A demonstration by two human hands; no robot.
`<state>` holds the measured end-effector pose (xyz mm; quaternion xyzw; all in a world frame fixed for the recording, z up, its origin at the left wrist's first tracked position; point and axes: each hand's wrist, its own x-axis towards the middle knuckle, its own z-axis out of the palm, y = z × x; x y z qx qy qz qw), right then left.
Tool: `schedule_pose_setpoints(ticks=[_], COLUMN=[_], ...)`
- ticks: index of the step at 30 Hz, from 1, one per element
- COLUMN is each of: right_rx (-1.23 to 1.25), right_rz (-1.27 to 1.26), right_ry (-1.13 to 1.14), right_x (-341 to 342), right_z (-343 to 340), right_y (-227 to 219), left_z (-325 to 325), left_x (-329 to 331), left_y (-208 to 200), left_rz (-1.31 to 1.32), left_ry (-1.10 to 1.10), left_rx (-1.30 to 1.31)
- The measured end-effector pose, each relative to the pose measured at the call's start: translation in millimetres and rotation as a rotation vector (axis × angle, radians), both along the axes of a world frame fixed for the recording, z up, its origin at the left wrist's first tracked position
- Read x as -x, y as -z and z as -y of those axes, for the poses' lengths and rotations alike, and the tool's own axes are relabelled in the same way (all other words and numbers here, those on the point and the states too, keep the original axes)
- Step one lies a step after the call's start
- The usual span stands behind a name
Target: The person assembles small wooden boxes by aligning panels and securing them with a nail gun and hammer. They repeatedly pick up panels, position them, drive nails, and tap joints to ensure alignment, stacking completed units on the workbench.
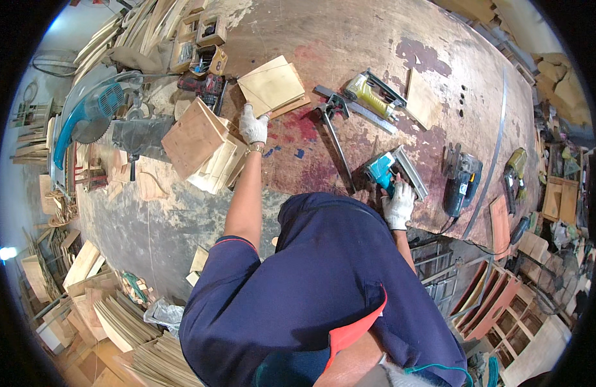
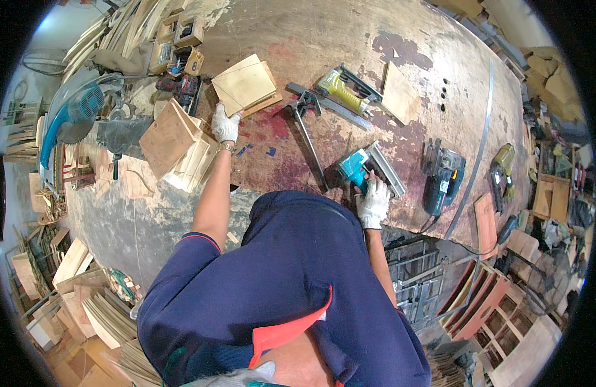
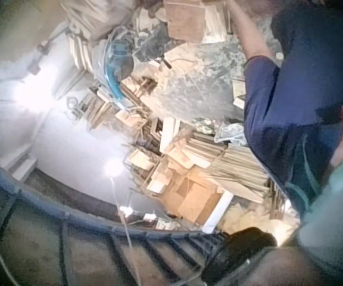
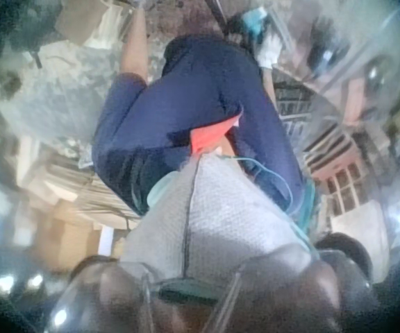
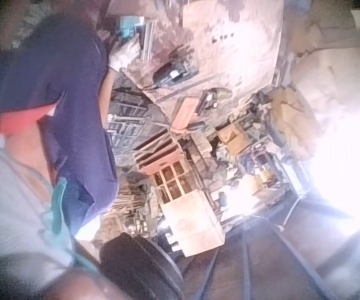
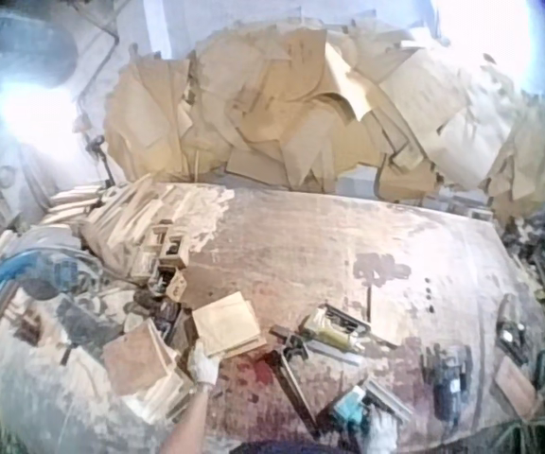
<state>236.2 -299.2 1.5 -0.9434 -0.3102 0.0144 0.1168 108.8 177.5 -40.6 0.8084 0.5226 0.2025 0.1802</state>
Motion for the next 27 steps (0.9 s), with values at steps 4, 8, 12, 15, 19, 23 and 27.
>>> schedule_pose_setpoints(ticks=[4, 8, 12, 15, 19, 23, 27], right_rx=[-0.004, -0.089, -0.136, -0.103, -0.149, -0.191, -0.194], right_rz=[0.064, 0.013, 0.129, 0.180, 0.092, 0.109, 0.083], right_ry=[0.005, 0.041, 0.079, 0.049, 0.032, 0.034, 0.015], right_x=[-17.0, -42.6, -53.0, -54.6, -54.4, -56.3, -55.8], right_z=[-6.9, -14.0, -8.7, -8.3, -11.5, -9.1, -8.6], right_y=[-7.6, -2.7, 13.7, 18.1, 18.3, 25.1, 18.3], left_z=[-4.2, -14.0, 6.7, 56.0, 103.7, 154.9, 214.8], left_x=[-7.1, -16.2, -30.9, -11.5, 78.7, 140.0, 174.8], left_y=[-19.0, -6.8, -25.7, -56.6, -25.7, -32.9, -38.2], left_rz=[0.164, 0.339, 0.864, 0.929, 0.794, -0.174, 0.581], left_ry=[0.058, -0.242, -0.177, -0.243, -0.069, 0.086, -0.317], left_rx=[0.247, 0.201, 0.848, 0.824, 0.668, 0.283, 0.959])
